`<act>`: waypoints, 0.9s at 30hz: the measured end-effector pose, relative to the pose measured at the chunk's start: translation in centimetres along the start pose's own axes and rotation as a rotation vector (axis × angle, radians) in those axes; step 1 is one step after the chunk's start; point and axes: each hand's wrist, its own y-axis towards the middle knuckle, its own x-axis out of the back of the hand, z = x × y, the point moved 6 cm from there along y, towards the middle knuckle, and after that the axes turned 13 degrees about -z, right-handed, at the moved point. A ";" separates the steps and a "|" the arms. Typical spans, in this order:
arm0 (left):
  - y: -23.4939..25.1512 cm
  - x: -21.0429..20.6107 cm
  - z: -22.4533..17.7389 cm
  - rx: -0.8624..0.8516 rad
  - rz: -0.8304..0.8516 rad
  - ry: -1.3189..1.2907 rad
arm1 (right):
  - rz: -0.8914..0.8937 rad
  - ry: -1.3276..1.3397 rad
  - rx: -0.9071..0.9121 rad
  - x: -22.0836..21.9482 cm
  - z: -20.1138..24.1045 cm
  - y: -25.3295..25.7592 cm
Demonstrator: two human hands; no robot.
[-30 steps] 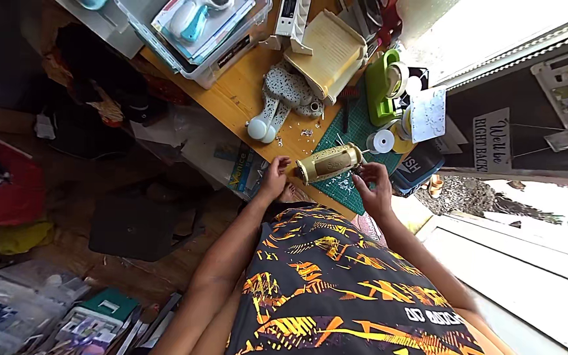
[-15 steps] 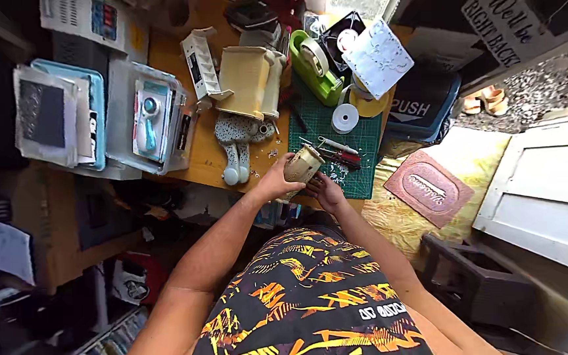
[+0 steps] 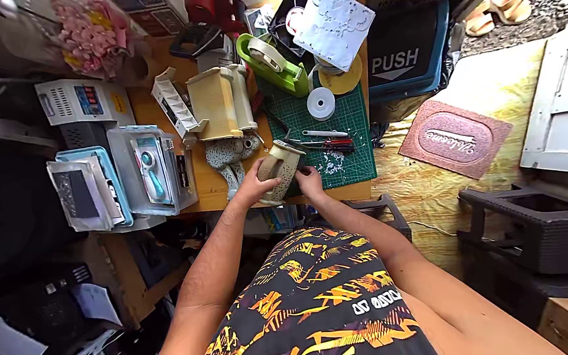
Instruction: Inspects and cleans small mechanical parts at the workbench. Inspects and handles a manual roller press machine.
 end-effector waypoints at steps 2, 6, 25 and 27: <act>0.1 0.2 0.0 0.006 0.015 -0.010 | 0.002 -0.008 -0.013 -0.2 0.1 -0.1; 0.3 0.2 0.0 0.012 0.022 -0.060 | 0.072 0.140 -0.089 0.1 0.1 0.4; -3.9 3.4 2.7 -0.022 -0.128 -0.911 | 0.343 0.002 0.500 1.4 10.9 -5.7; -5.6 3.3 2.7 -0.061 -0.171 -1.114 | 0.381 -0.063 0.706 1.9 13.9 -9.3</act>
